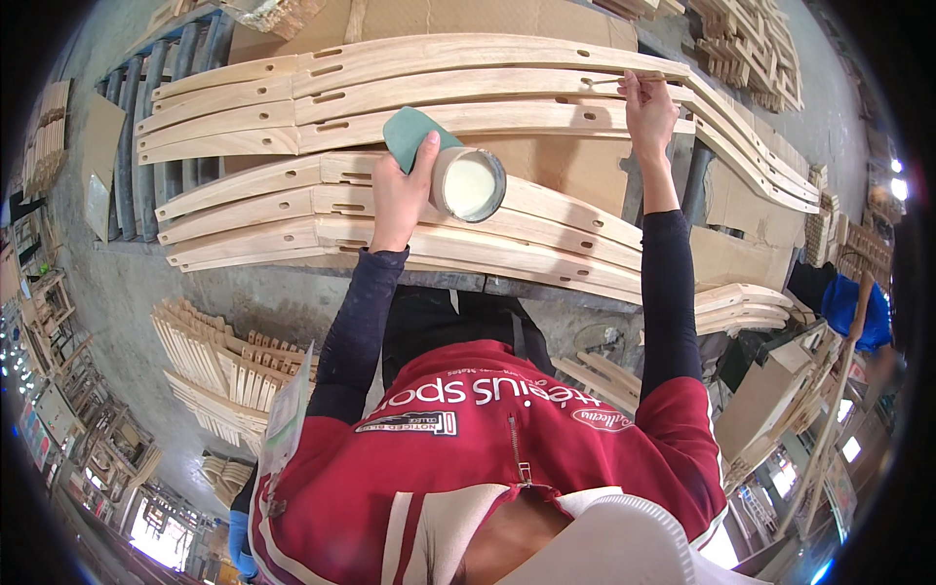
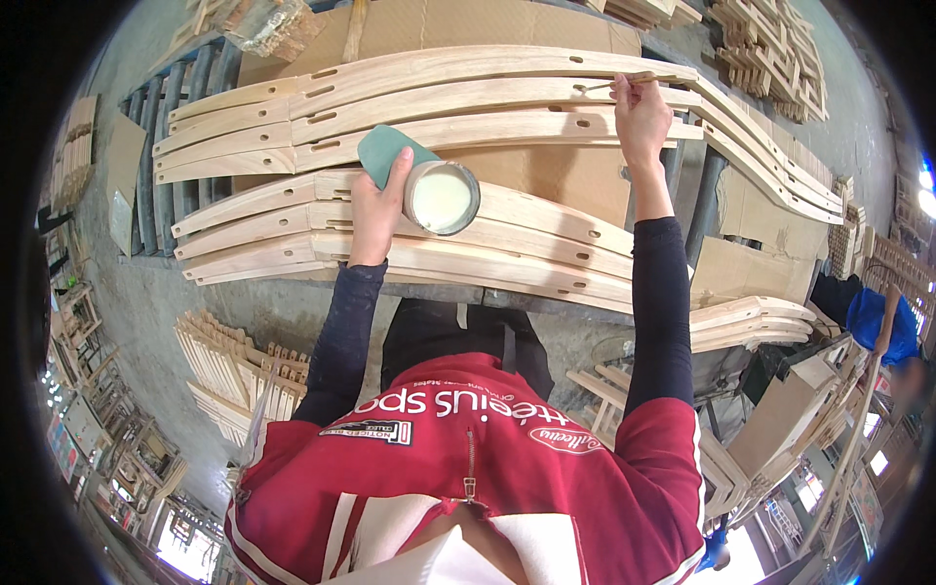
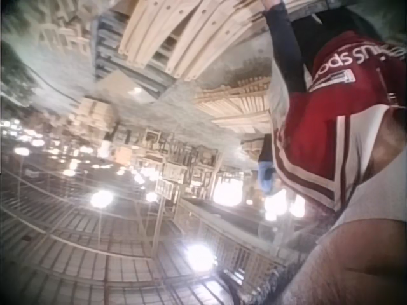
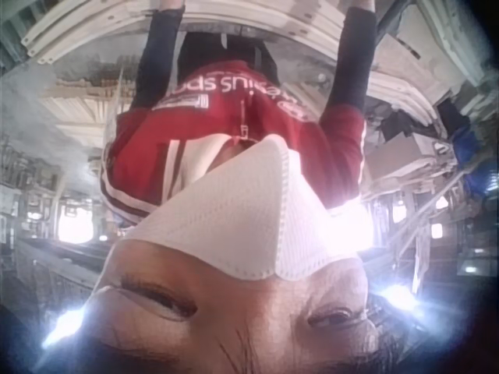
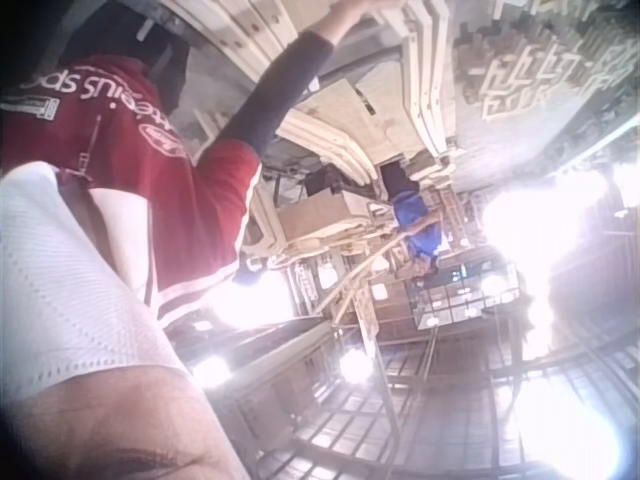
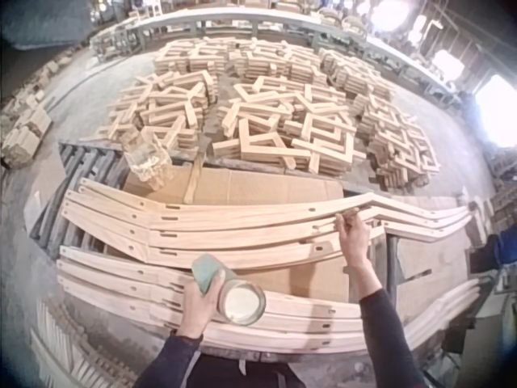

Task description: The person applies a light-colored liquid to curved wooden pieces using a brush. They repeatedly dip the brush into a small container and paint the surface of each piece, moving along a row of stacked parts.

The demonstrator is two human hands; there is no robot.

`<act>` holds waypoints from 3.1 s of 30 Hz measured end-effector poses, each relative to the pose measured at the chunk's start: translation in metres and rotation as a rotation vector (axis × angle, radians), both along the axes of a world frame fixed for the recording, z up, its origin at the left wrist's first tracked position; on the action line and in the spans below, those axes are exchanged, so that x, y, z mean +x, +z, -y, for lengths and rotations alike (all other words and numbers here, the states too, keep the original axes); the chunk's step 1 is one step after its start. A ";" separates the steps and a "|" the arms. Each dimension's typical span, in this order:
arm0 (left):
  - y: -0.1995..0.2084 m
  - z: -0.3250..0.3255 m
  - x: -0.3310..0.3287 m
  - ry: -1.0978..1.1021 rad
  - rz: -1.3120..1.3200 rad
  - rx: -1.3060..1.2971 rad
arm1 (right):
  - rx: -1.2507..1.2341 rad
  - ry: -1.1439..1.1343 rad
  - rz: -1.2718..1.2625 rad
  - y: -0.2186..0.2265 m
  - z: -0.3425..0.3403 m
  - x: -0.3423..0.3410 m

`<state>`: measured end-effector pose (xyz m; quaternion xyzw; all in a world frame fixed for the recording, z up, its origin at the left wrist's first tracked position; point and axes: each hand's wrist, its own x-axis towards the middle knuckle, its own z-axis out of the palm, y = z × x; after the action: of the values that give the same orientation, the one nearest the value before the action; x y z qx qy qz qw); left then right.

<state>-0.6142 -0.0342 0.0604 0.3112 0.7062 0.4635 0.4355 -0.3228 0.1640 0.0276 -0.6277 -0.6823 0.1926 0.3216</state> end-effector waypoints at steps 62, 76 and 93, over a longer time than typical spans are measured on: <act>0.001 -0.041 -0.002 0.062 -0.049 0.217 | -0.746 0.229 -1.036 0.088 0.092 -0.052; 0.013 -0.014 -0.013 0.049 -0.031 0.045 | -0.133 -0.099 -0.352 0.004 -0.045 0.006; 0.008 -0.008 -0.019 0.098 -0.019 0.019 | -0.130 -0.104 -0.419 -0.008 -0.054 -0.004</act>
<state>-0.6329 -0.0262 0.0687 0.2847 0.7202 0.4878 0.4028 -0.3268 0.2178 0.0192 -0.6276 -0.5534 0.3456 0.4248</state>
